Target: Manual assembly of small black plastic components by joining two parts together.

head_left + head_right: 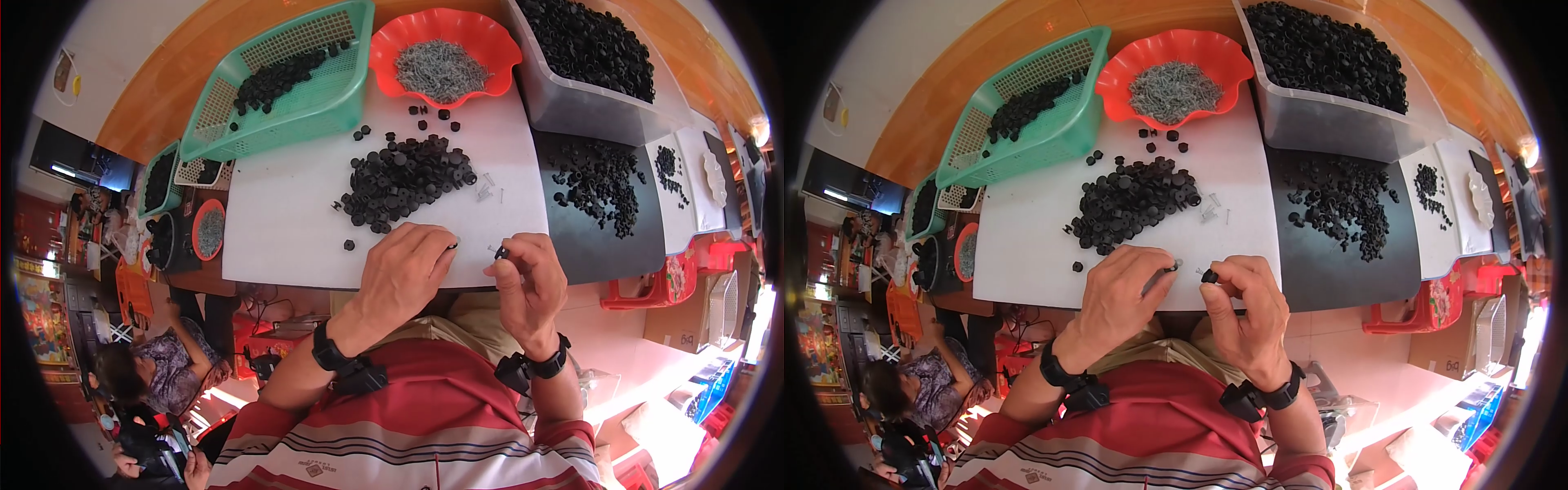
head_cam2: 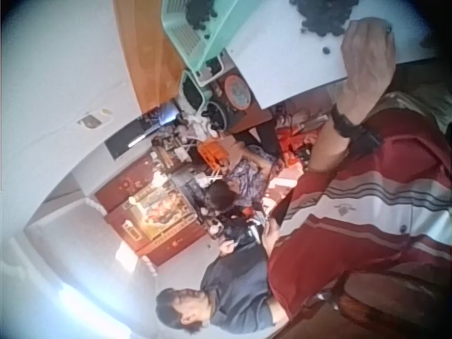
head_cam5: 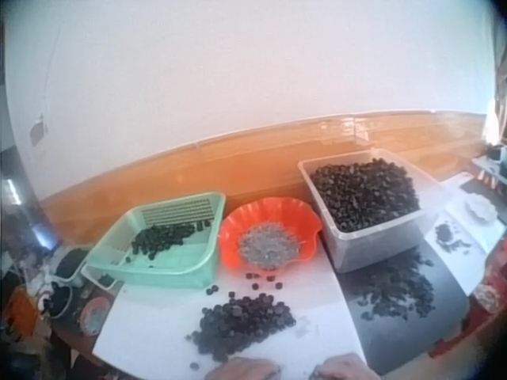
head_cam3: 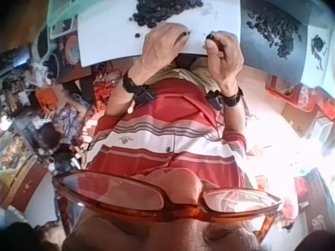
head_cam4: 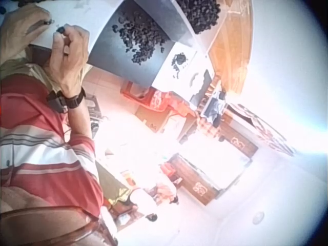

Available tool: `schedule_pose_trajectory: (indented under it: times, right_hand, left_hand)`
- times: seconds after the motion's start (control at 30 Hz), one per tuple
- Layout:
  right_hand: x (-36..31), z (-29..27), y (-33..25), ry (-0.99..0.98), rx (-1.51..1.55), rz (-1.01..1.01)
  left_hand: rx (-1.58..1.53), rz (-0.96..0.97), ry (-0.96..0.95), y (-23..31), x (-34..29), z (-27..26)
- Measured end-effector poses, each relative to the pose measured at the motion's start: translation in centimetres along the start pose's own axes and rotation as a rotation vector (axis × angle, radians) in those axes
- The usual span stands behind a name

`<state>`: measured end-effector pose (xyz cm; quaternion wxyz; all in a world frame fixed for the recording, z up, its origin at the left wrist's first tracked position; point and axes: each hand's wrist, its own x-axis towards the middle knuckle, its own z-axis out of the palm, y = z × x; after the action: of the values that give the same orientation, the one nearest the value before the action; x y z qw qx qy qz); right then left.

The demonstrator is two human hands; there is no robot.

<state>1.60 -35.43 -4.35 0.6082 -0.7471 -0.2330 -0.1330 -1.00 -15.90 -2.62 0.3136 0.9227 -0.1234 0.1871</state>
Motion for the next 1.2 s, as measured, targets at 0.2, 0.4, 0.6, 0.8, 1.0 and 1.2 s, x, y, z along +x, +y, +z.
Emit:
schedule_pose_trajectory:
  times: [0.2,0.4,0.6,0.8,1.0,1.2]
  right_hand:
    - [0.0,0.0,0.2,0.010,0.026,0.007]
    - [-0.2,0.0,0.3,0.023,0.025,0.015]
    - [-0.3,-0.2,0.4,0.031,0.034,0.002]
    - [-0.4,-0.4,0.2,0.041,0.041,0.009]
    - [-0.5,-0.4,0.2,0.037,0.055,0.020]
    - [-0.3,-0.5,-0.3,-0.006,0.044,0.023]
  left_hand:
    - [-0.035,0.029,-0.020,0.0,0.0,-0.1]
    - [0.000,0.084,-0.056,0.3,-0.3,-0.6]
    - [-0.016,0.080,-0.035,0.1,-1.0,-0.5]
    - [-0.055,0.064,-0.053,0.2,-0.9,-0.6]
    - [-0.144,-0.041,-0.098,0.3,-0.6,-1.1]
    - [-0.690,-0.390,-0.090,-0.1,-1.1,-1.4]
